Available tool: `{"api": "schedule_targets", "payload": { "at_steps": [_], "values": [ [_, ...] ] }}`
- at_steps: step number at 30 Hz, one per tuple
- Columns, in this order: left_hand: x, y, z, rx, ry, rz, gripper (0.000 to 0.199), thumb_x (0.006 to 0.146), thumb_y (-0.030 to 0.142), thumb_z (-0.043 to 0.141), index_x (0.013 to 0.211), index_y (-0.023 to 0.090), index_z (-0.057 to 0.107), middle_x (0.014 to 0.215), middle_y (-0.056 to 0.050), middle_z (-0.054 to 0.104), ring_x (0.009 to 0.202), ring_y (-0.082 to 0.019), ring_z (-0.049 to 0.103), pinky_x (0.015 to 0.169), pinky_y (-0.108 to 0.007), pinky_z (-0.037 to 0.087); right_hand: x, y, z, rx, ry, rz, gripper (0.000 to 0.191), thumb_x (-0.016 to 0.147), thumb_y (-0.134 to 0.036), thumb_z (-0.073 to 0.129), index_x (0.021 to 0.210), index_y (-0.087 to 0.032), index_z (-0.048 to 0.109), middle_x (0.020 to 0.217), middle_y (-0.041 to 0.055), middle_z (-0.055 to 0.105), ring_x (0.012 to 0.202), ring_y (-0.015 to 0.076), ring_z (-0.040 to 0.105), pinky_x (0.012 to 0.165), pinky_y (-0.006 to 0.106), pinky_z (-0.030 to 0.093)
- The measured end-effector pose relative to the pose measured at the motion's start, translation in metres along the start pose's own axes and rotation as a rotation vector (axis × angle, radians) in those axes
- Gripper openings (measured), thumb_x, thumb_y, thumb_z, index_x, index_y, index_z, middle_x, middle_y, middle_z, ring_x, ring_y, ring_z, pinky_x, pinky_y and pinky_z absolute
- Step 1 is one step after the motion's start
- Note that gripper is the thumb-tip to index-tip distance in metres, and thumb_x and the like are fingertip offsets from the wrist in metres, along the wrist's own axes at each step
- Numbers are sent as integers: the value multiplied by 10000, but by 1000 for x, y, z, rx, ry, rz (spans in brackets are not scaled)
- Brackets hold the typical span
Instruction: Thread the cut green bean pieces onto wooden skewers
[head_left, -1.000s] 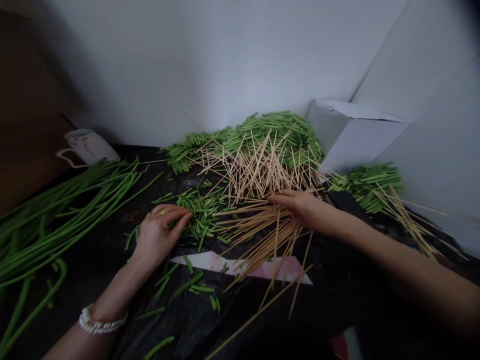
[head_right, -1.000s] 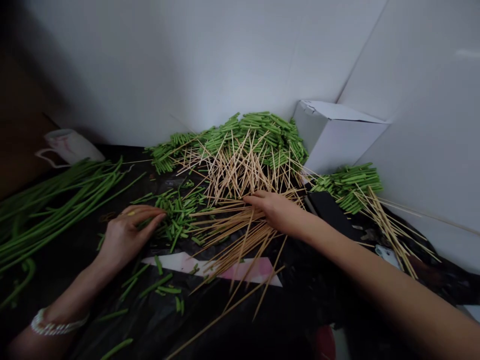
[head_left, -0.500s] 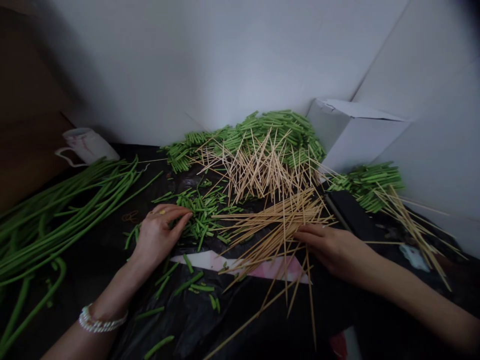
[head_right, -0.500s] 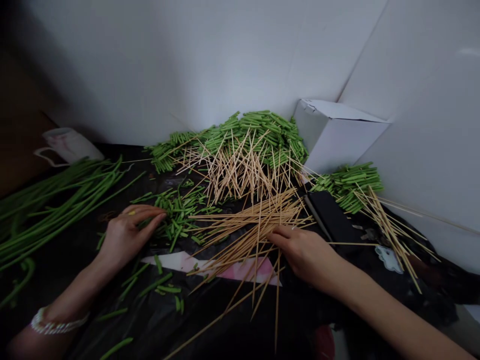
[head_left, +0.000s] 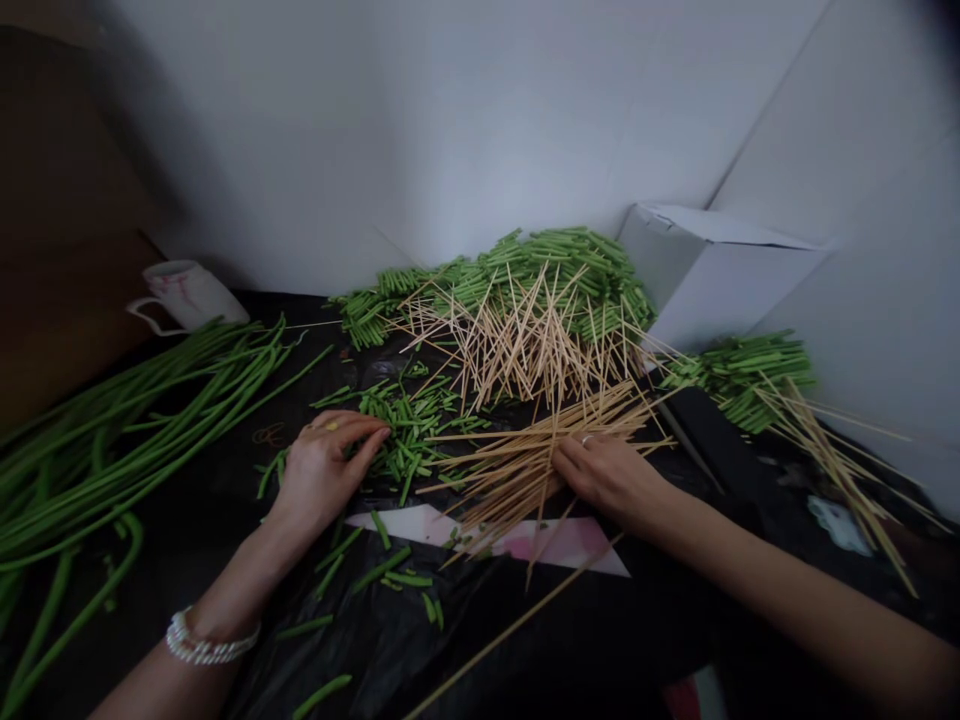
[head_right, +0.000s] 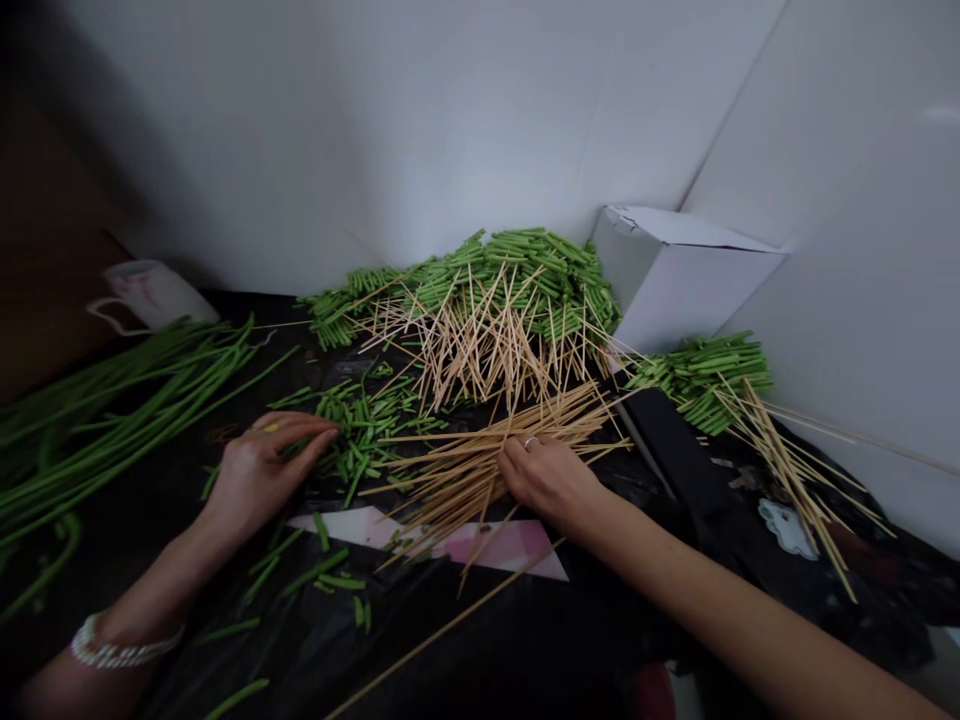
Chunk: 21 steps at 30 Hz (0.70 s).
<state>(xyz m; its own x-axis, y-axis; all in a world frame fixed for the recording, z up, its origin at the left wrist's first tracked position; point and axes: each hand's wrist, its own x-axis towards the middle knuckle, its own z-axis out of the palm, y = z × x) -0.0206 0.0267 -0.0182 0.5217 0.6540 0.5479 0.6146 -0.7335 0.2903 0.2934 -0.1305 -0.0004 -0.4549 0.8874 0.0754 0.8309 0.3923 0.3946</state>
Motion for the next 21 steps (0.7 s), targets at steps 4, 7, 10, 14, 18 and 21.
{"api": "schedule_targets", "payload": {
  "at_steps": [4, 7, 10, 14, 18, 21],
  "values": [
    [0, 0, 0, -3, -10, 2, 243, 876, 400, 556, 874, 225, 725, 870, -50, 737, 904, -237, 647, 825, -372, 506, 5, 15, 4, 211, 47, 84, 415, 826, 1, 419, 1214, -94, 532, 1151, 167, 609, 843, 201, 628, 694, 329, 499],
    [1, 0, 0, -1, -7, 5, 248, 873, 402, 559, 870, 221, 728, 870, -52, 738, 906, -241, 647, 827, -374, 506, -6, 35, -1, 456, 126, 111, 613, 778, 51, 395, 1351, -160, 443, 1340, 140, 528, 1104, 190, 585, 876, 329, 496],
    [1, 0, 0, -14, -4, 17, 260, 870, 407, 560, 869, 211, 731, 865, -57, 737, 895, -242, 650, 820, -370, 510, -28, 54, -10, 562, 148, 171, 426, 840, -25, 438, 1203, -193, 585, 1184, 82, 643, 1049, 166, 618, 882, 299, 497],
    [2, 0, 2, -10, -9, 23, 285, 876, 411, 546, 870, 197, 734, 856, -64, 737, 890, -247, 651, 813, -373, 511, -55, 68, -13, 432, 60, 291, 224, 919, -199, 460, 993, -195, 672, 968, 65, 684, 857, 174, 645, 743, 292, 508],
    [2, 0, 1, 0, -27, 20, 297, 881, 408, 539, 882, 186, 736, 869, -67, 738, 898, -243, 648, 827, -368, 506, -66, 65, -6, 374, -91, 258, 233, 915, -180, 436, 881, -184, 666, 859, 62, 654, 814, 187, 609, 735, 306, 473],
    [1, 0, 0, -3, -22, 22, 306, 881, 410, 536, 879, 179, 736, 864, -71, 740, 888, -243, 649, 820, -365, 508, -65, 61, -3, 354, -162, 274, 231, 907, -157, 432, 812, -180, 641, 841, 65, 644, 818, 195, 596, 756, 314, 455]
  ]
}}
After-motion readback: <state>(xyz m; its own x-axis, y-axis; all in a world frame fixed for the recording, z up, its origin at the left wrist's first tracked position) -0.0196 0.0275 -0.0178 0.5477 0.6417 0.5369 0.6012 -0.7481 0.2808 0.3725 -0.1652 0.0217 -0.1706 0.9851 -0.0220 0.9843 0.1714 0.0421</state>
